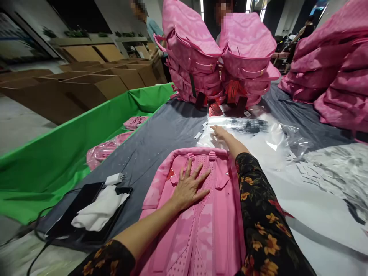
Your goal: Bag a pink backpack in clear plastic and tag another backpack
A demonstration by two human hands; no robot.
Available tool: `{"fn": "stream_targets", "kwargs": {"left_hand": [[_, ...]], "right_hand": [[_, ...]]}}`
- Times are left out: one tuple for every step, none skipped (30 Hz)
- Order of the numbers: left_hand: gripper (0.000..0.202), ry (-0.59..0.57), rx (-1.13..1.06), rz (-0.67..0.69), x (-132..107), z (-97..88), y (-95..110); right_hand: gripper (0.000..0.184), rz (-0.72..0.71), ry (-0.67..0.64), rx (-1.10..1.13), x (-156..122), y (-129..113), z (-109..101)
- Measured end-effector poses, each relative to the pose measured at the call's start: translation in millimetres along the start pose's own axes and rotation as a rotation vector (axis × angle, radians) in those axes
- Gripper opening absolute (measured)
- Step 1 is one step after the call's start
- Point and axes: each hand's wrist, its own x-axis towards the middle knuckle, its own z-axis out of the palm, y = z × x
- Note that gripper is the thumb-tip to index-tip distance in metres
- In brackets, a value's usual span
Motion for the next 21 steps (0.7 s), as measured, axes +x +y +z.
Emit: {"fn": "stream_targets", "kwargs": {"left_hand": [[0.074, 0.005, -0.001, 0.000, 0, 1.1, -1], [0.074, 0.008, -0.002, 0.000, -1, 2.0, -2], [0.074, 0.011, -0.004, 0.000, -1, 2.4, -2], [0.074, 0.012, -0.006, 0.001, -1, 2.5, -3], [0.074, 0.013, -0.008, 0.002, -1, 2.3, -3], [0.074, 0.011, -0.010, 0.003, 0, 1.8, -3], [0.074, 0.009, -0.014, 0.004, 0, 1.2, -2], [0.073, 0.006, -0.019, 0.003, 1, 0.5, -2], [0.073, 0.002, -0.026, 0.001, 1, -0.1, -1], [0.073, -0.001, -0.034, 0.000, 2, -0.7, -1], [0.073, -0.002, -0.041, -0.002, 2, -1.0, -1], [0.073, -0.003, -0.046, -0.002, 3, -1.2, 0], [0.073, -0.001, -0.049, -0.001, 4, -1.2, 0], [0.073, 0.002, -0.050, 0.000, 4, -1.0, 0], [0.073, 0.006, -0.049, 0.003, 5, -0.7, 0], [0.073, 0.014, -0.048, 0.007, 5, -0.5, 0], [0.072, 0.025, -0.046, 0.012, 6, -0.2, 0], [0.071, 0.037, -0.044, 0.016, 6, -0.1, 0], [0.070, 0.050, -0.043, 0.019, 6, -0.1, 0], [0.069, 0.058, -0.046, 0.022, 6, -0.3, 0], [0.069, 0.061, -0.052, 0.021, 6, -0.5, 1]], "right_hand": [[0.058, -0.013, -0.022, -0.009, 7, -3, 4], [0.061, -0.015, -0.041, -0.016, 10, -5, 8], [0.063, -0.018, -0.053, -0.030, 8, -5, 11], [0.063, -0.034, -0.054, -0.056, 3, -4, 14], [0.061, -0.065, -0.046, -0.095, -6, -3, 16], [0.058, -0.109, -0.031, -0.145, -17, -1, 17], [0.055, -0.159, -0.019, -0.201, -30, 0, 17], [0.050, -0.205, -0.015, -0.253, -43, 0, 17], [0.045, -0.232, -0.028, -0.290, -55, 0, 16], [0.040, -0.231, -0.055, -0.309, -66, -2, 15], [0.037, -0.210, -0.088, -0.318, -76, -5, 14], [0.034, -0.179, -0.118, -0.324, -83, -9, 13], [0.032, -0.145, -0.138, -0.330, -89, -13, 11], [0.029, -0.110, -0.146, -0.338, -93, -16, 9], [0.026, -0.076, -0.142, -0.351, -96, -19, 5], [0.025, -0.038, -0.125, -0.364, -100, -19, -1], [0.025, 0.009, -0.101, -0.377, -105, -16, -9], [0.027, 0.066, -0.072, -0.391, -113, -10, -20], [0.030, 0.132, -0.040, -0.408, -124, 1, -33], [0.033, 0.203, -0.013, -0.425, -140, 16, -47], [0.035, 0.272, 0.003, -0.443, -160, 34, -64]]}}
